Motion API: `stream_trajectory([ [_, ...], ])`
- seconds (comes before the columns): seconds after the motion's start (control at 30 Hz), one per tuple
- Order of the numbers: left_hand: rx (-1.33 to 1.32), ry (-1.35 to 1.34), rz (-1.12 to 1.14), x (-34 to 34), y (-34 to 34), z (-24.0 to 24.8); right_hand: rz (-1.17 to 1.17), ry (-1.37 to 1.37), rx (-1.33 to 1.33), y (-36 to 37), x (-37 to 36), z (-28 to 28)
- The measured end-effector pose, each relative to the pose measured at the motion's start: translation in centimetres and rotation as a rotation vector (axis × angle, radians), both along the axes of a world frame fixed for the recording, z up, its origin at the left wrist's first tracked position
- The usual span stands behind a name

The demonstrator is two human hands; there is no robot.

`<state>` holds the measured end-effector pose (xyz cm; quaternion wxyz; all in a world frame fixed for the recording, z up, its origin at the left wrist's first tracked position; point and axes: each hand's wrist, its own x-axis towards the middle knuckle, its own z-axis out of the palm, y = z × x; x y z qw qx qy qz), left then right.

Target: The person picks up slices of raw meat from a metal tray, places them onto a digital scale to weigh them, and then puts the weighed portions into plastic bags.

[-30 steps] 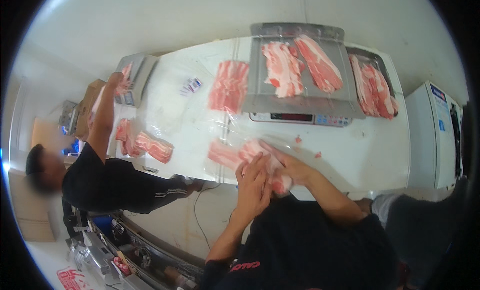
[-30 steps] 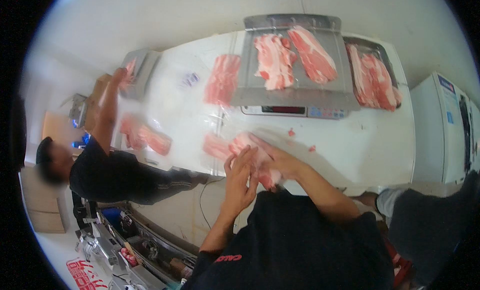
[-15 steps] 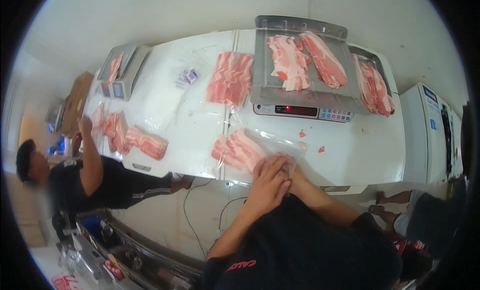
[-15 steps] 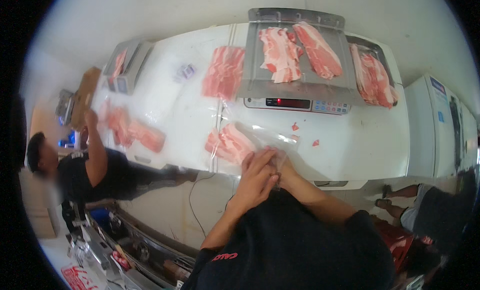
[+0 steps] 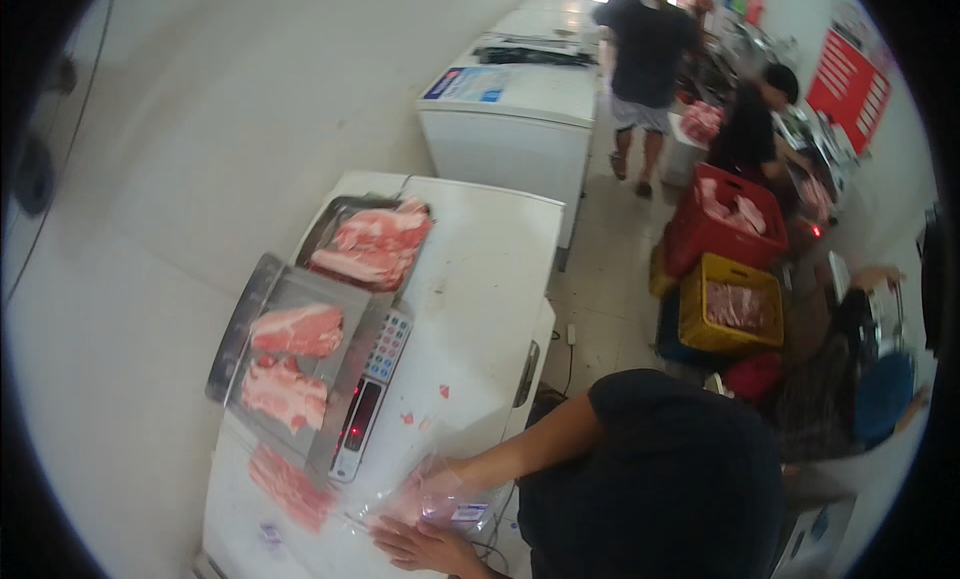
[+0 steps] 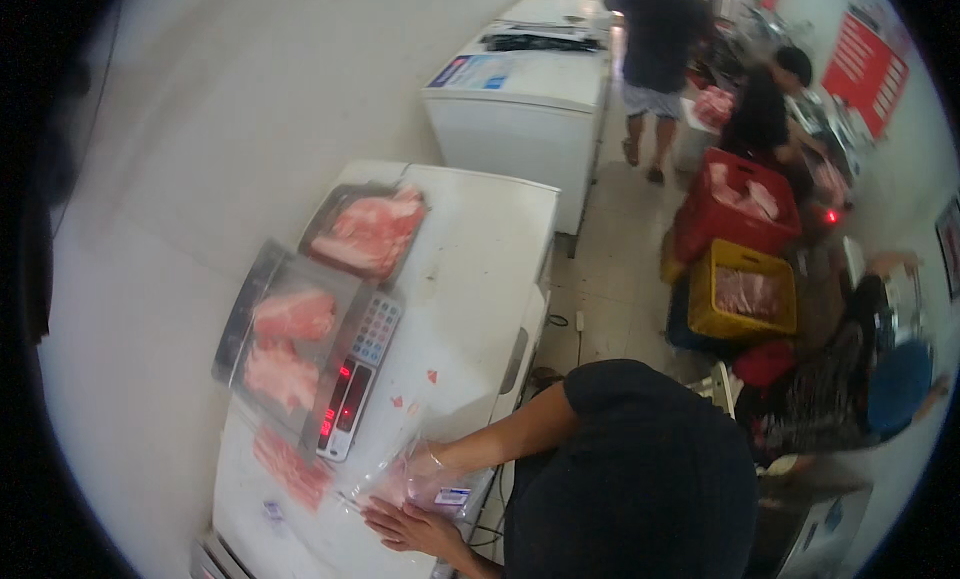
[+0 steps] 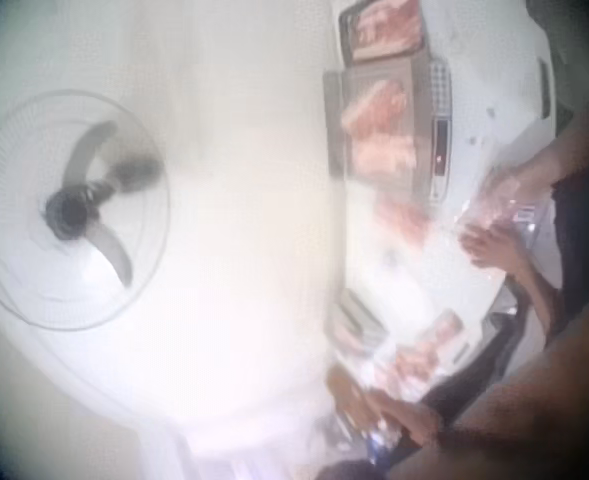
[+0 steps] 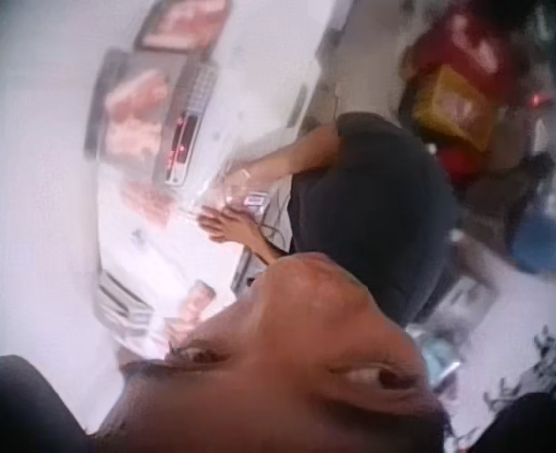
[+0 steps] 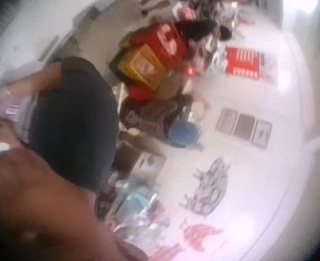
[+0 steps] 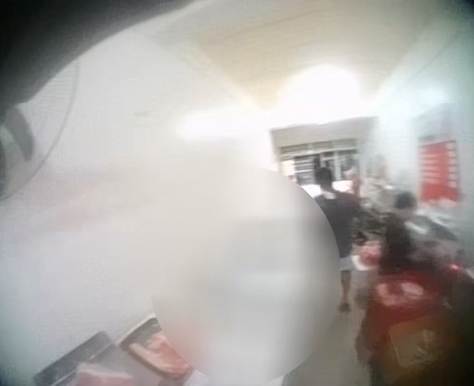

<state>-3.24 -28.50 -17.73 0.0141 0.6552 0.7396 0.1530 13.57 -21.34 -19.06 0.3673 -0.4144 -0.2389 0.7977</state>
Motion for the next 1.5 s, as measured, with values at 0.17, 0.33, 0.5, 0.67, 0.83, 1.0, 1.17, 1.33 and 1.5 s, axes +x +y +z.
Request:
stream_trajectory([
  [0.17, -0.058, 0.107, -0.084, 0.9, 0.0, 0.7, 0.011, 0.532, 0.295, -4.3, 3.7, 2.6],
  [0.33, -0.044, 0.217, -0.147, 1.2, -0.6, 0.4, 0.071, 0.059, 0.616, -2.3, 1.6, -2.8],
  [0.5, -0.055, 0.204, -0.126, 0.7, -0.7, 1.8, 0.063, -0.176, 1.007, -2.8, 4.8, 4.4],
  [0.67, 0.013, 0.187, -0.172, -0.2, -0.4, 1.2, 0.139, -1.207, 1.033, -2.2, 11.1, 8.8],
  [0.83, -0.027, 0.060, -0.308, 0.9, -0.2, 3.3, -0.284, -1.212, 1.228, 6.9, 10.7, 23.0],
  [1.0, 0.025, 0.035, -0.219, -0.6, -0.9, 1.8, 0.212, -1.287, 1.264, 24.2, 2.1, 18.3],
  [1.17, -0.084, -0.091, -0.129, -1.3, -2.5, 3.0, 0.266, -2.190, 0.685, 26.3, -6.6, 18.8],
  [1.33, 0.163, 0.223, -0.282, 1.9, -1.0, -0.8, 0.018, -1.860, 0.909, 31.4, 1.3, 12.5],
  [1.5, -0.164, -0.236, -0.146, -1.6, -0.5, 4.0, 0.097, -1.797, 1.014, 28.1, -4.1, 17.1],
])
